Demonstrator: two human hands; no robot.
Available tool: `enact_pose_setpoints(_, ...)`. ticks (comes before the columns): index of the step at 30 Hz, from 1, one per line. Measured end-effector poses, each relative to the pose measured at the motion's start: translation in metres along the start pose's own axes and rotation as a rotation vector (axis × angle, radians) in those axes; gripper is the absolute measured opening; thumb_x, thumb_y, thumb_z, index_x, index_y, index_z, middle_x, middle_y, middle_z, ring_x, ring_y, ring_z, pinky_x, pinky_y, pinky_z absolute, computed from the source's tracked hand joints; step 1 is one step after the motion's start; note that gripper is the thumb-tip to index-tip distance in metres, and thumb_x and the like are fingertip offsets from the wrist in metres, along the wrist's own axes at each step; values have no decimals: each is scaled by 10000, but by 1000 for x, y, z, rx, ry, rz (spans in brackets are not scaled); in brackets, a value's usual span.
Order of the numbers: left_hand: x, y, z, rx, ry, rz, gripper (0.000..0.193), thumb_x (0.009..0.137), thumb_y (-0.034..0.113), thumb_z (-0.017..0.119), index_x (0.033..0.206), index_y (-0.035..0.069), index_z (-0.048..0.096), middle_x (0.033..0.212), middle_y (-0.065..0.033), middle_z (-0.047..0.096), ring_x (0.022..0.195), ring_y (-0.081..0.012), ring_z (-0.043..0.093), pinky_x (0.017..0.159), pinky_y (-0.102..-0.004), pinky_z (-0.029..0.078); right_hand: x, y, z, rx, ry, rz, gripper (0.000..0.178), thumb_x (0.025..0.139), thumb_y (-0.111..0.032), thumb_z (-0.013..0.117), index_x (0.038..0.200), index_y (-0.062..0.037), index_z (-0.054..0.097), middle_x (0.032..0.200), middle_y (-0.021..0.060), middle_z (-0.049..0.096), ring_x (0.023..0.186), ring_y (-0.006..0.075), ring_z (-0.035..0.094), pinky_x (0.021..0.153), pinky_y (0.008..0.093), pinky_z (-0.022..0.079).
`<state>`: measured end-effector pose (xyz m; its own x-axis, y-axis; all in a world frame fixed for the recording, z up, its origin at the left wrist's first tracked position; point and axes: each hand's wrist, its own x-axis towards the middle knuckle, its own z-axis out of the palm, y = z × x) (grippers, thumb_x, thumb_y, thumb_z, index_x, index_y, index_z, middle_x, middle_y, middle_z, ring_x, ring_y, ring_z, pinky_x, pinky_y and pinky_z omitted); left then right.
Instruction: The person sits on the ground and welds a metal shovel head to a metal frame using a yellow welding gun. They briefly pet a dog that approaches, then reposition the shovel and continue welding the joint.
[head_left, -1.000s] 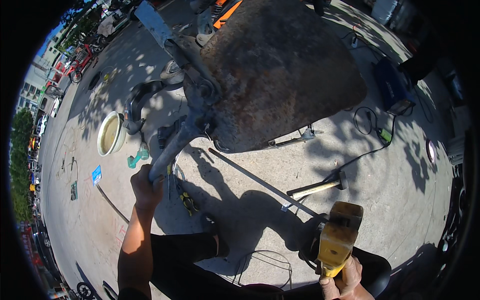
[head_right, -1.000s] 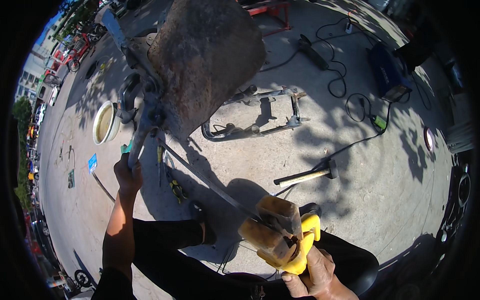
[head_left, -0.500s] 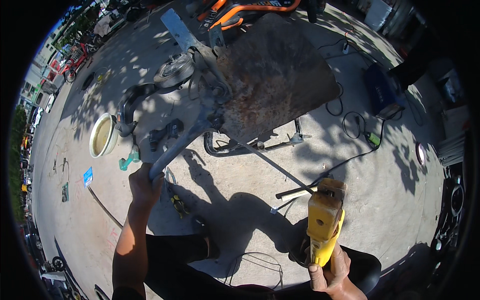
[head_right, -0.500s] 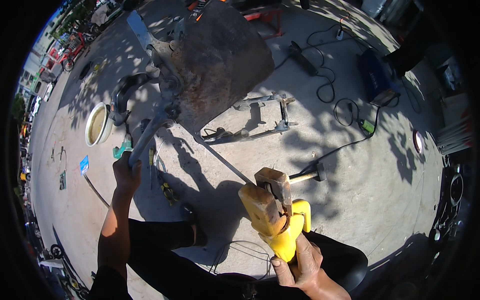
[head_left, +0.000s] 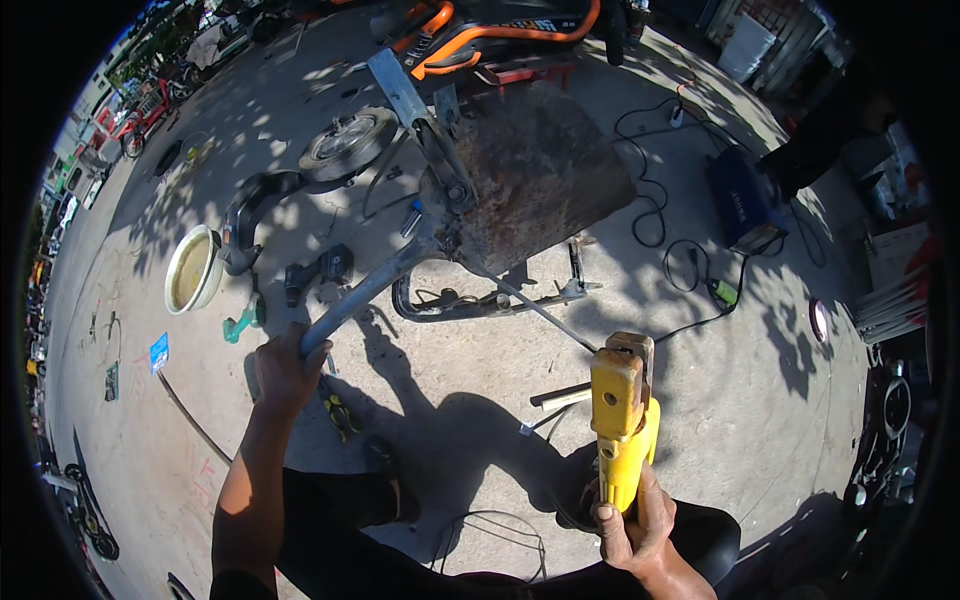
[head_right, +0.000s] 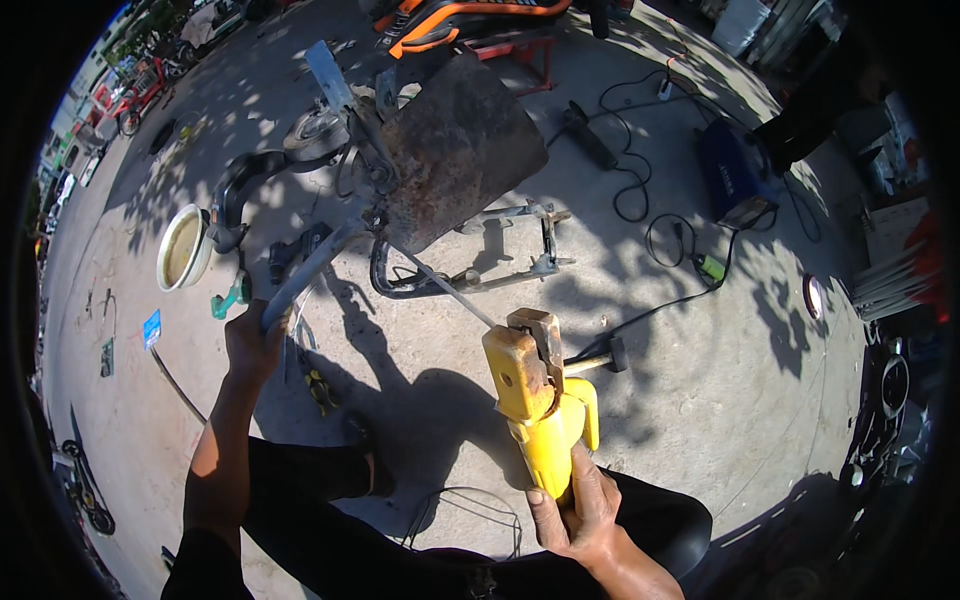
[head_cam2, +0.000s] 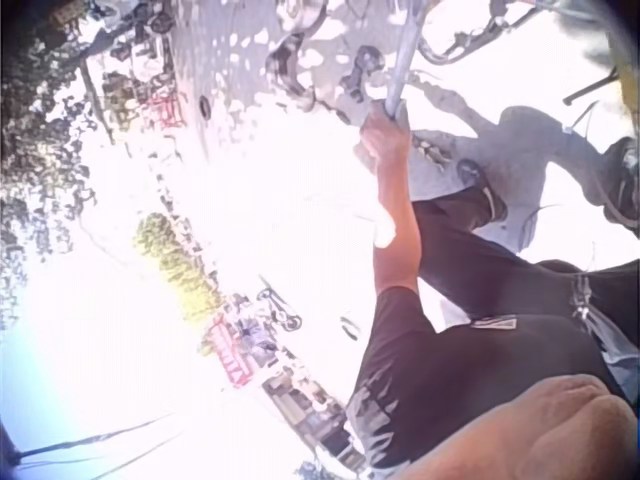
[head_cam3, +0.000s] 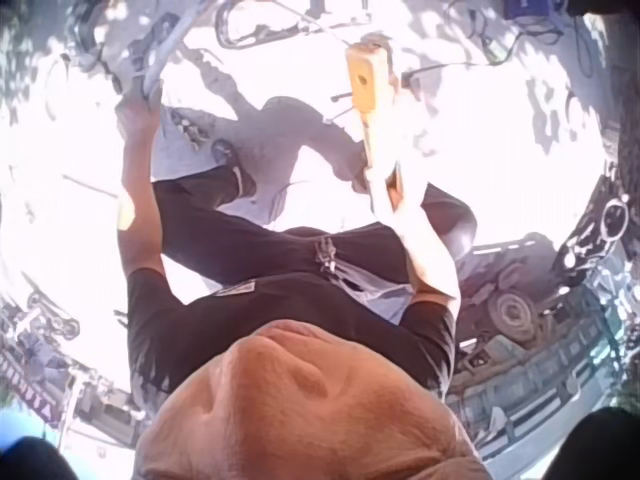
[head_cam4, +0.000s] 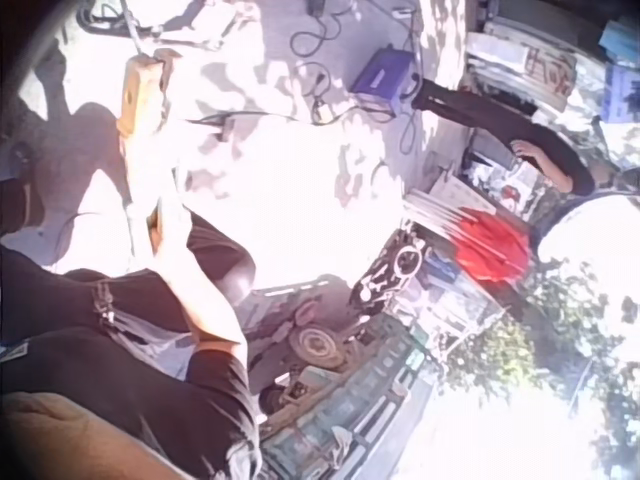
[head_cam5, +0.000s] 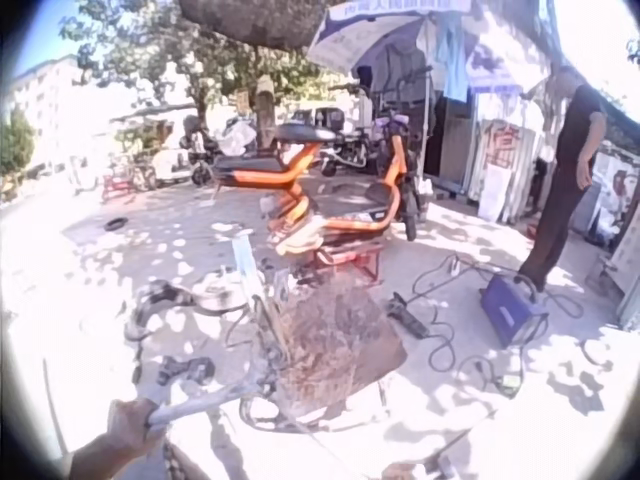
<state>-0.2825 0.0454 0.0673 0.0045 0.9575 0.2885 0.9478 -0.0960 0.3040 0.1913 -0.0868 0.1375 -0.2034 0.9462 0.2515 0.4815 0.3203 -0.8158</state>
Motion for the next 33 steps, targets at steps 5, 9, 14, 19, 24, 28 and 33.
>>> enact_pose_setpoints(5,0,1,0,27,-27,-41,324,863,334,804,1002,70,676,719,-193,683,683,-407,703,614,-474,548,1,1,1,-23,8,-41,692,903,-62,718,1449,193,378,1012,271,714,822,299,751,727,343,588)
enact_pose_setpoints(9,0,1,0,31,-41,-72,329,860,325,807,1027,70,683,739,-197,695,696,-405,710,629,-472,554,3,0,1,-16,-5,-31,696,903,-59,719,1454,192,375,1002,270,714,827,305,753,730,344,589)
enact_pose_setpoints(14,1,4,-1,30,-61,-87,320,866,325,799,1016,70,678,743,-192,697,697,-405,709,635,-477,551,1,3,2,-22,3,-40,695,905,-75,726,1444,196,380,992,269,714,823,309,753,731,345,591)
enact_pose_setpoints(19,1,5,0,24,-57,-79,315,872,331,792,1010,73,676,740,-190,695,694,-404,708,630,-478,548,3,3,3,-35,11,-52,676,908,-84,727,1422,204,396,985,269,715,815,306,752,725,341,590)
enact_pose_setpoints(24,2,6,-2,29,-58,-73,309,879,336,784,1008,77,677,724,-184,688,686,-401,705,623,-477,545,5,0,3,-24,9,-33,652,916,-90,722,1409,201,411,974,266,713,805,300,751,714,336,590)
enact_pose_setpoints(28,2,6,-1,23,-63,-64,306,878,336,785,1007,81,677,714,-176,685,674,-396,704,612,-473,544,5,1,3,-17,5,-23,635,924,-99,718,1400,197,420,964,259,710,791,289,746,700,333,588)
enact_pose_setpoints(33,2,4,0,34,-63,-68,307,869,341,795,1007,89,685,717,-171,691,678,-390,710,607,-465,547,2,3,4,6,3,24,626,927,-112,721,1391,192,430,962,248,711,779,276,742,688,325,583)
